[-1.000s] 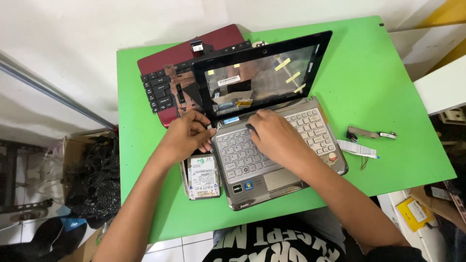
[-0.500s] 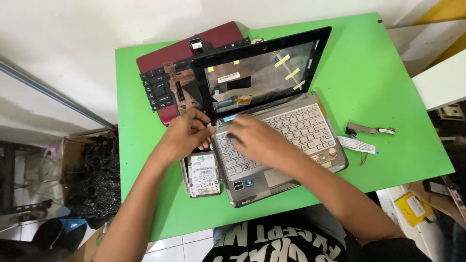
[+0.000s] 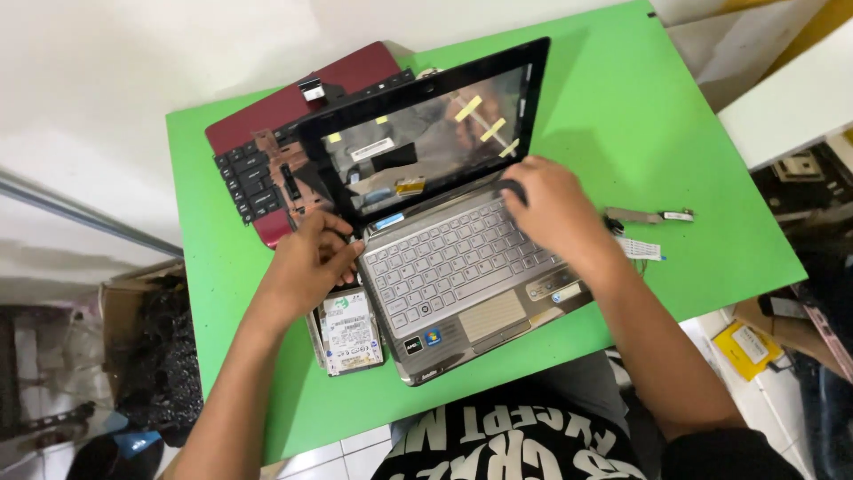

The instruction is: Fitting and inspecting a keyboard assembly onto a laptop chassis, ensuring all clips are engaged.

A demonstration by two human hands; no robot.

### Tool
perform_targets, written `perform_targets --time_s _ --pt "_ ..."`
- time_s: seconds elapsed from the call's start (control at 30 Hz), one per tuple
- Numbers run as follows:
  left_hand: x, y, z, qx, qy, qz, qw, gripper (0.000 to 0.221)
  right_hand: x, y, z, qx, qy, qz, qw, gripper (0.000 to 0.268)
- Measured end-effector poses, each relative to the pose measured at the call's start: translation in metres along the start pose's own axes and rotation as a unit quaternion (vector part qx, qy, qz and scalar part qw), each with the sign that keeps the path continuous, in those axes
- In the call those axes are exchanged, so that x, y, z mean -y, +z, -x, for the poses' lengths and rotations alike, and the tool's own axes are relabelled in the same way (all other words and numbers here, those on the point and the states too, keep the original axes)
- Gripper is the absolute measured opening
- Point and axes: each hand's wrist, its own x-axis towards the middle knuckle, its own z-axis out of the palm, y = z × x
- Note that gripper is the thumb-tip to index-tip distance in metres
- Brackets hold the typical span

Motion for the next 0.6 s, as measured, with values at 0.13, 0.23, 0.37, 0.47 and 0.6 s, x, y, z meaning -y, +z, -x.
perform_targets --time_s 0.13,0.23,0.37,0.47,0.6 --pt "0.0 0.002 -0.003 0.004 0.011 -0.038 0.999 0.029 0.026 0.011 -0.001 0.029 -0.008 -0.025 0.999 0.023" --pt "-0.002 0.002 -0.002 0.003 -0.001 -0.003 1.0 0.029 0.016 0.016 -0.004 0.044 -0.027 -0.056 0.997 0.025" --pt "0.0 0.002 -0.003 0.002 -0.005 0.004 1.0 0.028 -0.021 0.004 -0.004 0.0 0.017 -0.042 0.999 0.022" --pt "0.0 0.001 -0.002 0.0 0.01 0.0 1.0 0.022 -0.054 0.001 -0.01 -0.031 0.05 -0.015 0.998 0.023" --pt "-0.002 0.002 -0.001 -0.004 0.016 -0.054 0.998 0.016 -0.066 0.002 -0.008 -0.065 0.073 -0.02 0.995 0.022"
